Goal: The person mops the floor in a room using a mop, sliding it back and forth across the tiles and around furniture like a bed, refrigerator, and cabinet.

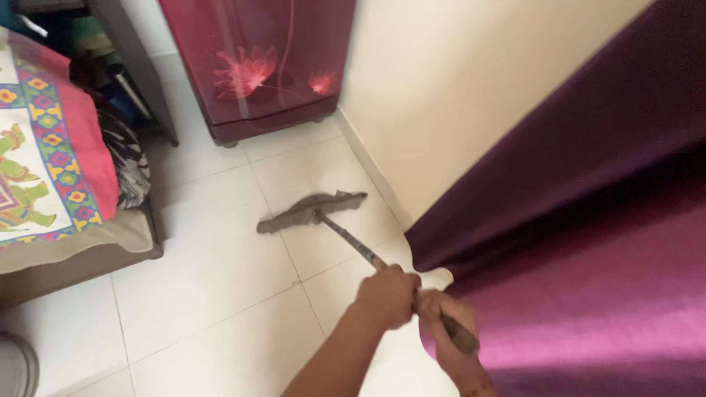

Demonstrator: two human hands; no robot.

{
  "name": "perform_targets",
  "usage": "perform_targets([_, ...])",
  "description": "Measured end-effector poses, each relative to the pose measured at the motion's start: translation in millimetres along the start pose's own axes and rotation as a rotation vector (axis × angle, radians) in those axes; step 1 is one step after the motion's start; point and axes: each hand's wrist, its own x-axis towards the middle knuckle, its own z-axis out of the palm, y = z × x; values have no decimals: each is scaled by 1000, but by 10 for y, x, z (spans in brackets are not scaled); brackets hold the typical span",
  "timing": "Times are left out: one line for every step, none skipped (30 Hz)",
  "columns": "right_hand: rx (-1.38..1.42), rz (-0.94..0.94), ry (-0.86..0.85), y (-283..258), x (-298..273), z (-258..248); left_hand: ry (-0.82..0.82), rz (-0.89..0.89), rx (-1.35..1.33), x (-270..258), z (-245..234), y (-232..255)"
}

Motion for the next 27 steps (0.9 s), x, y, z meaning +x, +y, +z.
perform_targets([-7, -2, 13, 29, -215, 14, -73, 59, 73, -53, 133, 37])
perform_targets([-28, -26, 48, 69, -397, 53, -146, 120, 148, -107, 256, 47])
perform_targets([-47, -49, 75, 99, -525, 74, -146, 127, 148, -163, 360, 38])
perform_targets([-52, -50, 81, 122, -629, 120, -202, 118, 186, -213, 445, 30])
perform_targets([-15, -68, 104, 156, -690, 213, -255, 103, 225, -225, 485, 11])
perform_targets([22, -87, 127, 170, -702, 267, -253, 105, 226, -230, 493, -23])
perform_targets([23, -87, 129, 168, -684, 288, -208, 108, 165, -264, 485, -82])
perform_targets([12, -91, 112, 167, -636, 303, -163, 112, 104, -272, 457, -136])
perform_targets([1, -93, 94, 174, -554, 312, -164, 110, 105, -232, 415, -176])
perform_targets([3, -92, 94, 193, -445, 321, -152, 117, 102, -160, 367, -217])
perform_targets([13, -106, 89, 216, -331, 325, -142, 123, 97, -81, 331, -259])
perform_targets([23, -119, 84, 243, -202, 323, -144, 120, 96, 20, 299, -303])
perform_targets([25, -116, 84, 275, -57, 323, -100, 117, 86, 148, 263, -349])
perform_targets([60, -149, 55, 315, 111, 328, -55, 114, 76, 293, 226, -397])
perform_targets([95, -183, 24, 362, 311, 325, -56, 111, 75, 460, 178, -458])
perform_targets([98, -180, 23, 412, 518, 325, -24, 107, 58, 641, 120, -536])
perform_targets([60, -153, 31, 465, 720, 325, 10, 101, 40, 828, 69, -612])
perform_targets([22, -126, 40, 517, 934, 320, 9, 95, 37, 1036, 8, -690])
perform_targets([26, -122, 34, 558, 1169, 311, -10, 55, 23, 1256, -77, -776])
perform_targets([23, -148, 39, 599, 1407, 298, -30, 15, 9, 1458, -147, -859])
perform_targets([21, -179, 49, 666, 1657, 297, -30, 12, 12, 1684, -213, -951])
perform_targets([26, -179, 48, 739, 1903, 302, 68, 35, 9, 1930, -286, -1040])
perform_targets([48, -199, 55, 807, 2142, 293, 166, 63, 4, 2145, -348, -1111])
perform_targets([69, -219, 63, 871, 2368, 284, 168, 61, 5, 2329, -427, -1187])
perform_targets([70, -218, 60, 925, 2569, 277, 165, 47, 13, 2505, -536, -1255])
perform_targets([101, -140, 53, 976, 2759, 267, 163, 33, 20, 2672, -654, -1291])
perform_targets([134, -58, 47, 1025, 2918, 249, 159, 29, 20, 2805, -764, -1305])
